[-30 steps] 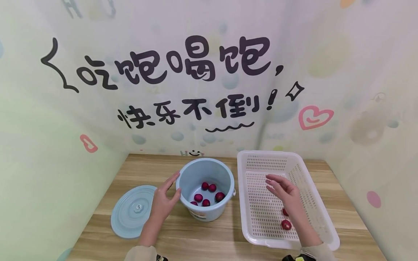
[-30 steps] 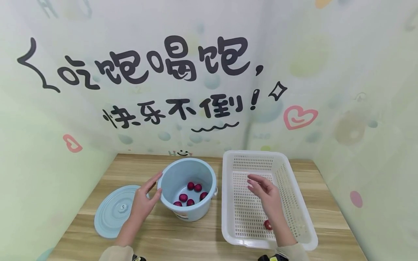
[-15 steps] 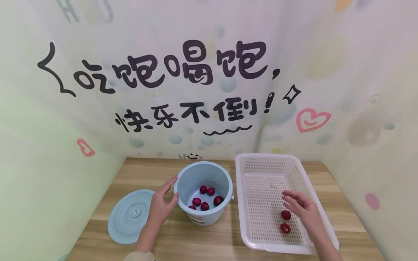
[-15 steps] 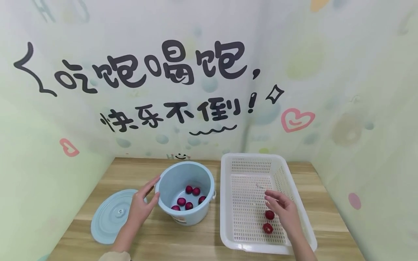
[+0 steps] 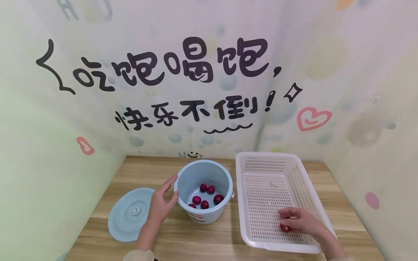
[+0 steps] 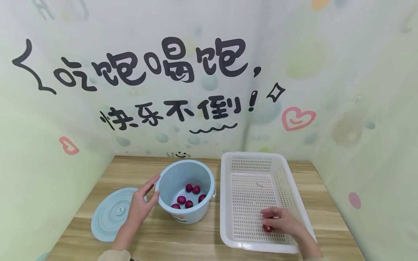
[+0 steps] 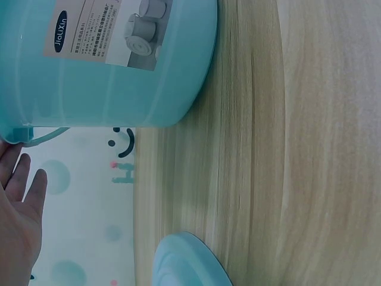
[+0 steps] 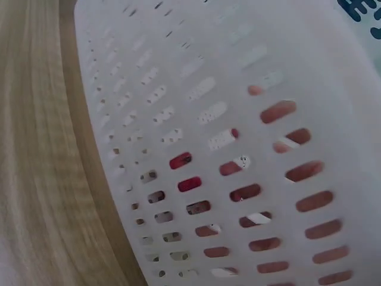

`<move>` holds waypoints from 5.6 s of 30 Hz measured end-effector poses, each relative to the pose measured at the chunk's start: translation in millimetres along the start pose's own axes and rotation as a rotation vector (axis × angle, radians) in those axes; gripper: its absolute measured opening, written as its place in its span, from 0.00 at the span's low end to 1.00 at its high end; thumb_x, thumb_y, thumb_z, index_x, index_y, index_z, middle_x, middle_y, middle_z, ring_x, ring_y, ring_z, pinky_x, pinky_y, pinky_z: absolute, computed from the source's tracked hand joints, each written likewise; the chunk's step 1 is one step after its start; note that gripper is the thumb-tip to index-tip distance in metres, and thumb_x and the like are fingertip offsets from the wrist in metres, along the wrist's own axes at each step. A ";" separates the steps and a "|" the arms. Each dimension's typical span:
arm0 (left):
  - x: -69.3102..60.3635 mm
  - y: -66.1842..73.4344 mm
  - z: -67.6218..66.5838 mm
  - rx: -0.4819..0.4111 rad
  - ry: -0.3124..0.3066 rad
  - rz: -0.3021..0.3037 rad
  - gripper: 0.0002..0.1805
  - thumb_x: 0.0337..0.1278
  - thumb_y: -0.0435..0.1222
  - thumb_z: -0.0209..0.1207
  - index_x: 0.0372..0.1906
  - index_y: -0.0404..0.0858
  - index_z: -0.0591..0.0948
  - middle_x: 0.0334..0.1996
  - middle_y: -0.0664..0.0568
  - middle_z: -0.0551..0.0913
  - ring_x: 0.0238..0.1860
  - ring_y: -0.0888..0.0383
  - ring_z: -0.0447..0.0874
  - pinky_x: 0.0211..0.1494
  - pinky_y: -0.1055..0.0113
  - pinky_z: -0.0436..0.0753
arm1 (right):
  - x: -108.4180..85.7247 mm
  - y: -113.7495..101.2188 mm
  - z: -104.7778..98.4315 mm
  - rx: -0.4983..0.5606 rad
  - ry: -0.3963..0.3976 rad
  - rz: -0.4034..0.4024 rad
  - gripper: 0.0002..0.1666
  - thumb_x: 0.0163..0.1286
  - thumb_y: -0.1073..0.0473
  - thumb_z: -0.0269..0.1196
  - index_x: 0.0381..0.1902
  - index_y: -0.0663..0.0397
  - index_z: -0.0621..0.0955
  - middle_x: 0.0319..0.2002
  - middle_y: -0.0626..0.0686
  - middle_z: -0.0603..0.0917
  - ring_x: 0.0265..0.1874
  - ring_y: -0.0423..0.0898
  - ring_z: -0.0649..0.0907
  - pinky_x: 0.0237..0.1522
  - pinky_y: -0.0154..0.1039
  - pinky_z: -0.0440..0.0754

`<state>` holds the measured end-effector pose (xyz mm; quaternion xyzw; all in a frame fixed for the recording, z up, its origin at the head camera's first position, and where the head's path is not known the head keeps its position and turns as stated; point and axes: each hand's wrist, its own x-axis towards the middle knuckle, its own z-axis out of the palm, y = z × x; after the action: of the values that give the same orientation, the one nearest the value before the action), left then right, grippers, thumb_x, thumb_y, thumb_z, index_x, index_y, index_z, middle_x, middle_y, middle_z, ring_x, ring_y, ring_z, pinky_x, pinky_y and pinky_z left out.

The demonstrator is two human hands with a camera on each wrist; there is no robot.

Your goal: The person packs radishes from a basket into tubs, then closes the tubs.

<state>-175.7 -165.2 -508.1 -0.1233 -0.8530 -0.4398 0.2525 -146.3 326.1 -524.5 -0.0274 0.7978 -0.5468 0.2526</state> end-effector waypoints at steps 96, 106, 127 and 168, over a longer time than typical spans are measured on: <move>2.1 -1.9 2.9 -0.053 0.019 0.041 0.30 0.53 0.25 0.65 0.64 0.39 0.79 0.62 0.47 0.82 0.63 0.43 0.79 0.64 0.89 0.67 | 69.7 -144.1 121.9 0.203 0.232 -0.438 0.24 0.68 0.61 0.66 0.59 0.66 0.79 0.58 0.72 0.80 0.43 0.33 0.86 0.48 0.27 0.85; 0.6 -0.5 3.1 -0.070 0.034 0.052 0.30 0.52 0.24 0.66 0.63 0.39 0.80 0.60 0.41 0.83 0.63 0.47 0.80 0.63 0.90 0.68 | 48.3 -119.1 91.2 0.212 0.321 -0.426 0.23 0.69 0.61 0.65 0.59 0.66 0.78 0.54 0.63 0.84 0.46 0.41 0.88 0.51 0.33 0.87; -0.5 -5.0 4.5 -0.075 0.023 0.041 0.29 0.53 0.25 0.65 0.63 0.38 0.79 0.62 0.45 0.82 0.66 0.72 0.74 0.64 0.86 0.69 | 8.1 -66.8 40.2 0.166 0.516 -0.266 0.26 0.72 0.54 0.63 0.61 0.64 0.77 0.43 0.33 0.87 0.43 0.31 0.87 0.43 0.29 0.87; -1.1 -2.1 4.6 -0.087 0.020 0.013 0.29 0.53 0.24 0.66 0.63 0.39 0.79 0.62 0.46 0.82 0.65 0.75 0.72 0.64 0.80 0.73 | 16.3 -7.5 17.8 -0.403 0.410 0.200 0.15 0.59 0.67 0.68 0.45 0.67 0.81 0.37 0.58 0.85 0.38 0.49 0.82 0.40 0.47 0.83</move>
<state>-177.1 -162.7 -512.4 -0.1354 -0.8297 -0.4760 0.2583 -154.5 302.5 -528.8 0.1129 0.9233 -0.3441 0.1283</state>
